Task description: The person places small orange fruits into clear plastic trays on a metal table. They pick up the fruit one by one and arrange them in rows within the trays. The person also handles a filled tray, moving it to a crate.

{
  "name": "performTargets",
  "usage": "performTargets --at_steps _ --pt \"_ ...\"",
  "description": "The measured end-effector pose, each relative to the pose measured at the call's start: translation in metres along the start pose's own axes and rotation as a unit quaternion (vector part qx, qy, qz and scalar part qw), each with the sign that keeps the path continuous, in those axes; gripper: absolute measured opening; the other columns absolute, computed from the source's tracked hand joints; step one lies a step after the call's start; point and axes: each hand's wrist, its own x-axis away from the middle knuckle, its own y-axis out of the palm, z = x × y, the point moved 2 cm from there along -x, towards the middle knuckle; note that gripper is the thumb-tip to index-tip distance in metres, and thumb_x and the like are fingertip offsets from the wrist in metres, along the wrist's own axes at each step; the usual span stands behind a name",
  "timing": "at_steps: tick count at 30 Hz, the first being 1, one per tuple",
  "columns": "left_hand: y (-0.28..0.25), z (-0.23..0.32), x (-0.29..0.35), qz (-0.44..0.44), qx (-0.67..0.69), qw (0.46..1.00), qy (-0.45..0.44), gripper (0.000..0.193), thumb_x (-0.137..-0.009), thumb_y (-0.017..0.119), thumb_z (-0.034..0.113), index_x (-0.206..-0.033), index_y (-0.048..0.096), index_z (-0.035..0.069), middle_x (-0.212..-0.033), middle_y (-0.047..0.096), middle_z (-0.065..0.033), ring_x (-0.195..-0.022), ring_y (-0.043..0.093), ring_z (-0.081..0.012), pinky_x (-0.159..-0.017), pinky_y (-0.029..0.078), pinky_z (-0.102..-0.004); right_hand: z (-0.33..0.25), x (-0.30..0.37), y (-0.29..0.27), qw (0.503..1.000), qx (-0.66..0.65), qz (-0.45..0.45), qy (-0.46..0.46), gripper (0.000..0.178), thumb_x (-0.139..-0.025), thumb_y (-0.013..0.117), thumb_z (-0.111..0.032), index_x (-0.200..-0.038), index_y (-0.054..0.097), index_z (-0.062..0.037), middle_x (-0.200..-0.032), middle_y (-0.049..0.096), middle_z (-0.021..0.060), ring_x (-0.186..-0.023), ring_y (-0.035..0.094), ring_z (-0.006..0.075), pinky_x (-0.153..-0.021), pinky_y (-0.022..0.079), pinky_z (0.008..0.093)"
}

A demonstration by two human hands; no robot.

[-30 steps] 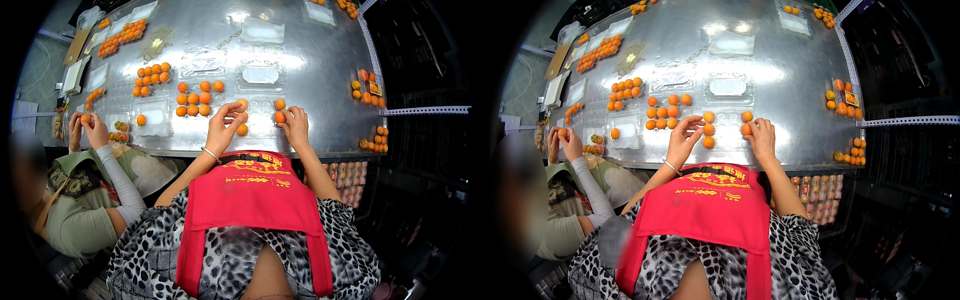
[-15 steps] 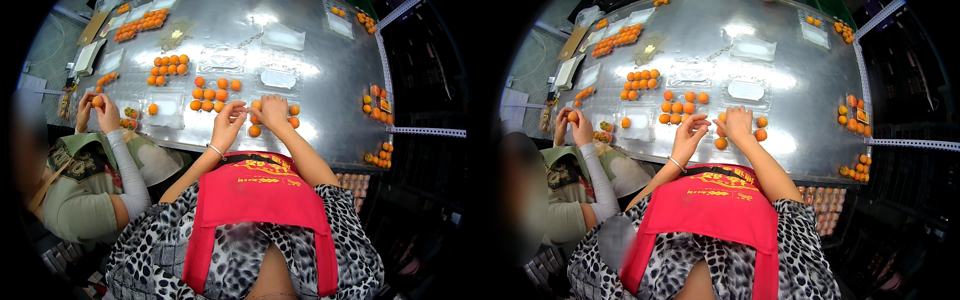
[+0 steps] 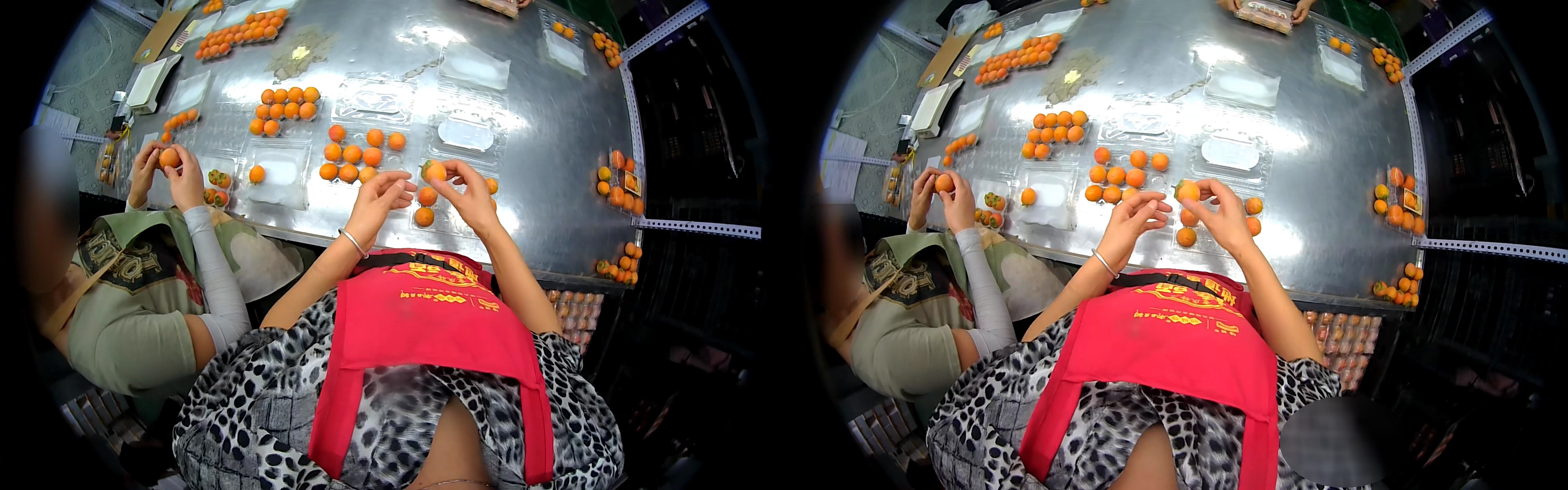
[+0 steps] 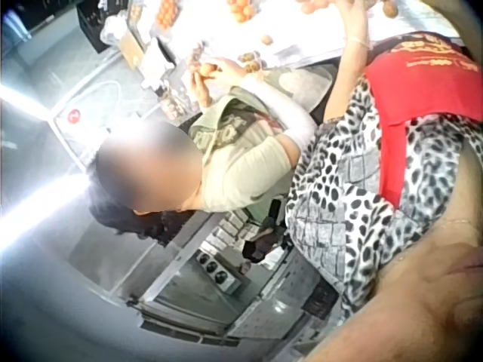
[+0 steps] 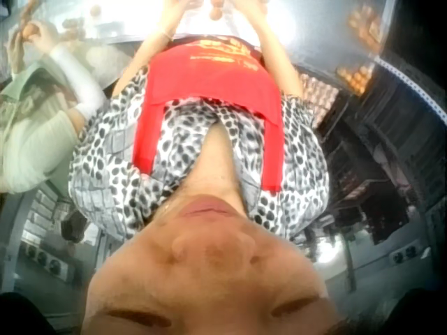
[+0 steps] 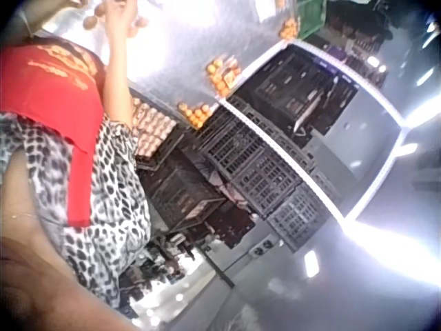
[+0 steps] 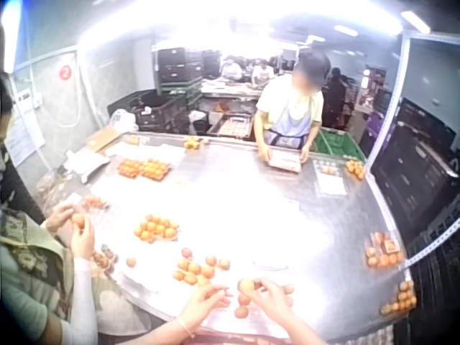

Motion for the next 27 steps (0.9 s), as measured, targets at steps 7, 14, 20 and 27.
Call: performTargets --at_steps 7,14,20,27 --pt "0.029 0.019 -0.004 -0.105 -0.004 0.992 -0.063 0.040 -0.107 0.064 0.033 -0.126 0.064 -0.001 -0.113 0.072 -0.0096 -0.102 0.069 -0.0124 -0.084 0.059 -0.0308 -0.059 0.043 -0.009 0.952 0.229 0.082 -0.187 0.042 -0.079 0.086 -0.014 -0.116 0.067 -0.0041 -0.117 0.067 0.0090 -0.113 0.059 0.0302 -0.095 0.049 0.0429" --pt "0.045 0.033 0.008 -0.081 -0.127 0.977 0.148 0.050 -0.091 0.080 0.011 -0.136 0.061 0.002 -0.122 0.071 -0.0109 -0.112 0.069 -0.0184 -0.096 0.057 -0.0328 -0.014 0.058 -0.009 0.984 -0.144 0.093 0.040 0.030 -0.104 0.065 -0.031 -0.116 0.070 -0.0036 -0.102 0.072 0.0048 -0.094 0.065 0.0151 -0.084 0.051 0.0314" --pt "0.046 0.036 0.016 -0.095 -0.245 0.932 0.251 0.059 -0.087 0.080 0.004 -0.141 0.055 0.002 -0.135 0.063 -0.0112 -0.125 0.063 -0.0211 -0.106 0.054 -0.0365 -0.024 0.061 -0.005 0.969 -0.228 -0.031 0.091 0.038 -0.110 0.057 -0.038 -0.111 0.071 -0.0018 -0.095 0.073 0.0033 -0.088 0.065 0.0087 -0.082 0.050 0.0273" --pt "0.051 0.034 0.019 -0.090 -0.179 0.936 0.289 0.052 -0.092 0.072 0.003 -0.141 0.054 0.002 -0.131 0.064 -0.0127 -0.117 0.067 -0.0222 -0.100 0.057 -0.0381 -0.040 0.064 -0.002 0.962 -0.255 0.014 0.096 0.030 -0.098 0.076 -0.020 -0.121 0.068 -0.0014 -0.113 0.072 0.0032 -0.103 0.066 0.0106 -0.093 0.052 0.0295"
